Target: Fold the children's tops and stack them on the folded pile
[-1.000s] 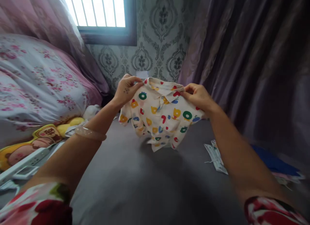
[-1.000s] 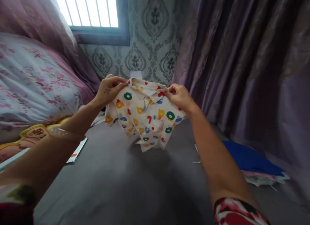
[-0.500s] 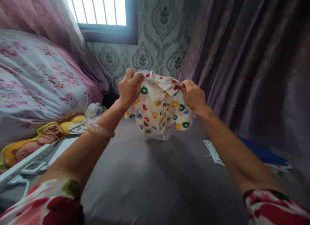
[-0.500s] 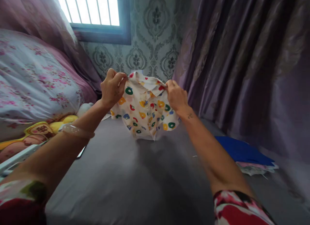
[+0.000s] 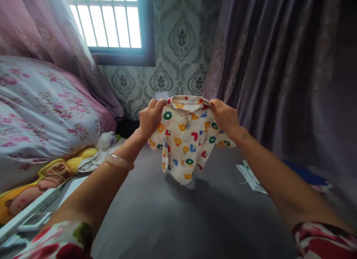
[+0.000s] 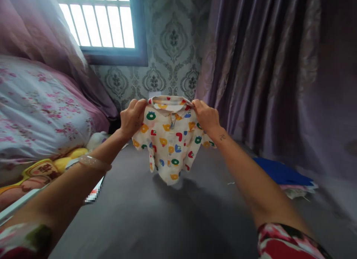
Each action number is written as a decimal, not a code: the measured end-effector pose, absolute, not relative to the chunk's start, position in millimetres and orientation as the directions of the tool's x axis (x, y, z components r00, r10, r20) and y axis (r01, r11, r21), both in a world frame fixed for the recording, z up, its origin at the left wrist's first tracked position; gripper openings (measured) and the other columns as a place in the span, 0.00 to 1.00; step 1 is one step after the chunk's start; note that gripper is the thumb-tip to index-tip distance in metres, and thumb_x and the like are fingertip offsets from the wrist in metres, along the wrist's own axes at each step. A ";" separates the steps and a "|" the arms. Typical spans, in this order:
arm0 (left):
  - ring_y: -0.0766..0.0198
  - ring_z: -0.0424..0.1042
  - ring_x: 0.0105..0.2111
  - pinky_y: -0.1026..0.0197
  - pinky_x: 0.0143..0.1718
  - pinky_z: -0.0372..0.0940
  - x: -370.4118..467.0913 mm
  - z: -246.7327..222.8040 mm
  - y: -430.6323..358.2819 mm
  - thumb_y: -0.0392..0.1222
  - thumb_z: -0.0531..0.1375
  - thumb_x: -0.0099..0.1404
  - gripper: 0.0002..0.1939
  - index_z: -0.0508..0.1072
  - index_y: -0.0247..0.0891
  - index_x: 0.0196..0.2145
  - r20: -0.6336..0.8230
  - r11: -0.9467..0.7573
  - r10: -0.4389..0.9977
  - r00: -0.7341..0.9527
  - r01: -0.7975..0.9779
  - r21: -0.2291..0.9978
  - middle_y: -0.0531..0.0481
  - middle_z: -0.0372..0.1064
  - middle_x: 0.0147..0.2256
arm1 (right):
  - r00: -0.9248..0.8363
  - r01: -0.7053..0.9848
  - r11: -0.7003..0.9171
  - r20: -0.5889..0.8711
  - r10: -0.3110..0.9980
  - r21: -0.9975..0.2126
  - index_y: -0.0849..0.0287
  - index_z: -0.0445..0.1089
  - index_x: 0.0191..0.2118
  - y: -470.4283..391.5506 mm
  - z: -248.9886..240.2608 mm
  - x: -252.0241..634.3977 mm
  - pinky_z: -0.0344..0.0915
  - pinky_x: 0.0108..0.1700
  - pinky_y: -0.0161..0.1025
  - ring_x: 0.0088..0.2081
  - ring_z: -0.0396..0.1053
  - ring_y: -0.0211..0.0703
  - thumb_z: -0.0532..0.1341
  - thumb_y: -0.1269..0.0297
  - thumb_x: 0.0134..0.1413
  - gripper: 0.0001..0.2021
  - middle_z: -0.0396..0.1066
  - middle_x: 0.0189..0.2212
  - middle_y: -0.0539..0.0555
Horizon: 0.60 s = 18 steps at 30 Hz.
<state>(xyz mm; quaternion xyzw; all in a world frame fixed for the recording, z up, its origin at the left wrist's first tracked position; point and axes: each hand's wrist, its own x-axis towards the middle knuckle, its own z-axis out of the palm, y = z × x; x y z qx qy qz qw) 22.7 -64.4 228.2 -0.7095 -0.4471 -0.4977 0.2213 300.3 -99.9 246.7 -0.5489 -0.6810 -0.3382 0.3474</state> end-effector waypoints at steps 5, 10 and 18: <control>0.62 0.68 0.34 0.64 0.29 0.56 15.2 227.7 -69.2 0.45 0.55 0.68 0.08 0.70 0.46 0.43 0.915 -0.612 0.379 0.135 0.779 0.138 0.51 0.67 0.32 | -0.107 0.958 0.284 0.876 0.470 -0.035 0.56 0.66 0.48 -113.2 253.4 297.4 0.59 0.34 0.39 0.41 0.69 0.50 0.44 0.54 0.69 0.18 0.71 0.42 0.57; 0.65 0.65 0.29 0.63 0.28 0.53 -8.6 239.2 -102.4 0.45 0.55 0.67 0.09 0.73 0.47 0.42 0.934 -0.626 0.279 0.222 0.780 0.002 0.52 0.62 0.27 | -0.165 0.933 0.360 0.858 0.487 -0.025 0.55 0.68 0.48 -155.7 258.6 300.6 0.62 0.36 0.39 0.44 0.69 0.51 0.48 0.53 0.68 0.16 0.71 0.42 0.55; 0.69 0.60 0.30 0.63 0.34 0.53 -42.1 248.0 -206.7 0.45 0.57 0.65 0.12 0.74 0.57 0.45 0.932 -0.507 0.294 0.213 0.861 -0.038 0.57 0.63 0.29 | -0.310 0.866 0.498 0.830 0.464 0.045 0.47 0.71 0.47 -261.6 271.7 315.0 0.62 0.35 0.40 0.37 0.71 0.48 0.54 0.50 0.64 0.14 0.73 0.34 0.50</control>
